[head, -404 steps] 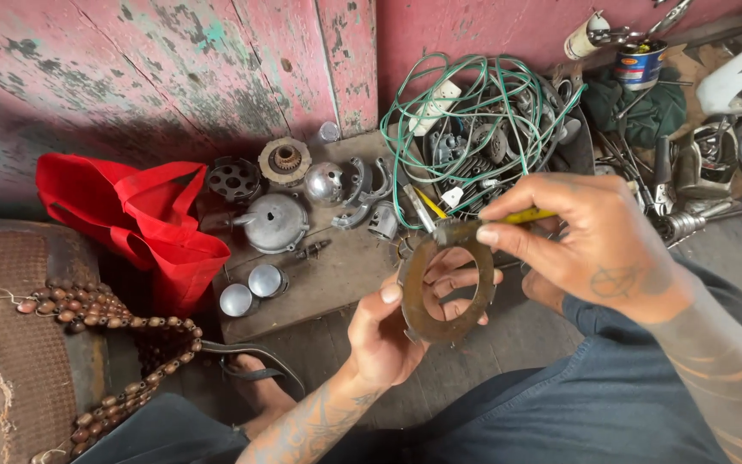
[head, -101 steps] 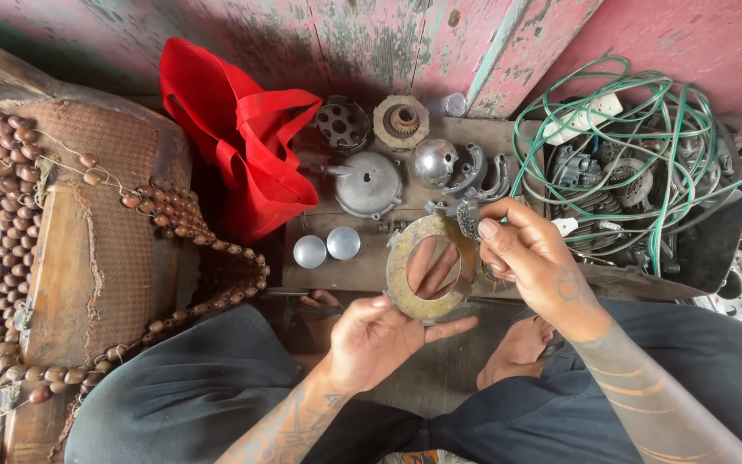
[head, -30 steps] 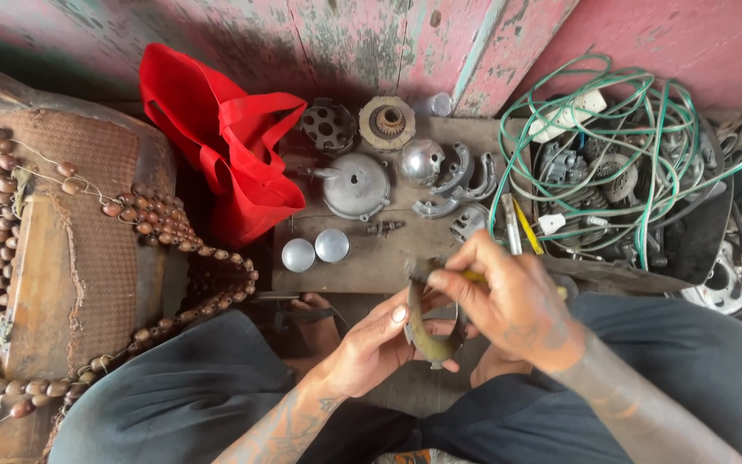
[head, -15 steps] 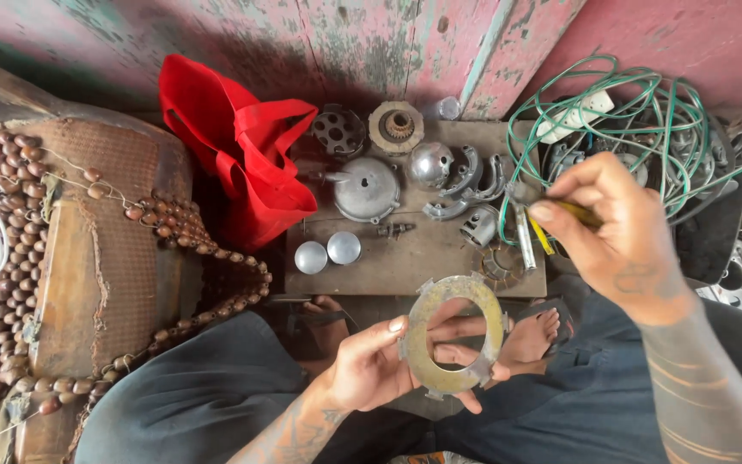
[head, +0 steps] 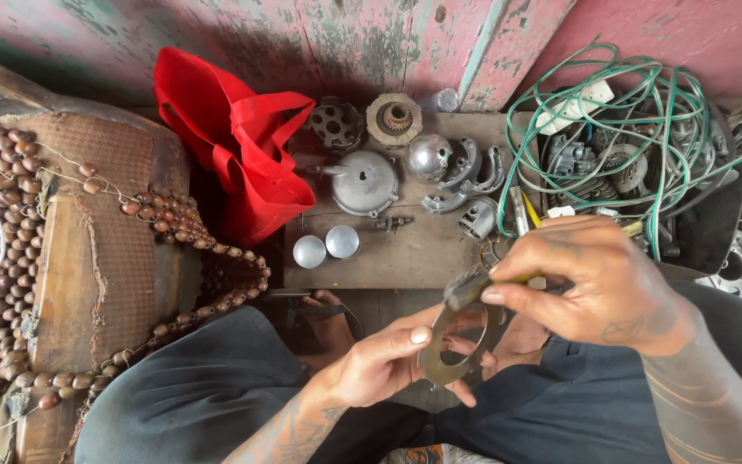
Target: Cleaning and inspecting motorcycle clutch plates and engine components using a wire brush and a small tool.
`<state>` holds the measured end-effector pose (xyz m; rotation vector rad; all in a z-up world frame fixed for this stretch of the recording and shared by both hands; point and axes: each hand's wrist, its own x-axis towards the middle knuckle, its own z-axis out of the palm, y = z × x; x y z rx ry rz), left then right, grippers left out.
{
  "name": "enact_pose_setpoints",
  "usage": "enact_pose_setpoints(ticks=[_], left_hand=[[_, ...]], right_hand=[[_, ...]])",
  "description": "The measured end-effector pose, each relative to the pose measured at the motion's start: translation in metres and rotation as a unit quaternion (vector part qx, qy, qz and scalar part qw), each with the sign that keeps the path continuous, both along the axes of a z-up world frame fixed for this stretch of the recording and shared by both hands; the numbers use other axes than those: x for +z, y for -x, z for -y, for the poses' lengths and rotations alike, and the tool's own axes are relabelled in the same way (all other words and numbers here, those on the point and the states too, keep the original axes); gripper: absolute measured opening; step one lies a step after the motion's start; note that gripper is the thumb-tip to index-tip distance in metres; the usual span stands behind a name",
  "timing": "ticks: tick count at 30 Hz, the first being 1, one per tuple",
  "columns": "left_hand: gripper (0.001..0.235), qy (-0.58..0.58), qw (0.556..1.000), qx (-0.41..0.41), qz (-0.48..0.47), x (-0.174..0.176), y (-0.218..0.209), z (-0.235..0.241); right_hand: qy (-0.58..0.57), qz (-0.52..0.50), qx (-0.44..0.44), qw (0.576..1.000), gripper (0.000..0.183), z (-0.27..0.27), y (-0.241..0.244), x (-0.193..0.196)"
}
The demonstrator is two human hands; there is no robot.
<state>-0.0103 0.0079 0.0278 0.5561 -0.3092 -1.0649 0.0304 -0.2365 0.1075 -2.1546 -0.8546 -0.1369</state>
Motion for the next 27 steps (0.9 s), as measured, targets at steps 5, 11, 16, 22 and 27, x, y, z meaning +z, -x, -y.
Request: enact_pose_setpoints(ticks=[5,11,16,22,27], left_hand=[[0.085,-0.006,0.999,-0.021,-0.023,-0.002,0.003,-0.001],[0.078,-0.005,1.000,-0.011,-0.028,-0.020,0.007,-0.001],[0.084,0.002,0.999,-0.023,-0.030,-0.011,0.009,-0.001],[0.091,-0.253,0.889,0.174,0.338,0.030,-0.005,-0.012],[0.079,-0.423,0.521,0.308,0.674,0.029,-0.010,-0.016]], right_hand=[[0.018,-0.010,0.028,0.999,0.016,0.000,-0.002,0.001],[0.033,-0.014,0.018,0.999,0.015,0.004,-0.006,-0.001],[0.023,-0.019,-0.023,0.999,0.016,0.010,-0.001,-0.003],[-0.095,-0.095,-0.287,0.948,0.014,0.042,-0.005,-0.018],[-0.102,-0.196,-0.277,0.935,0.018,0.029,0.012,-0.015]])
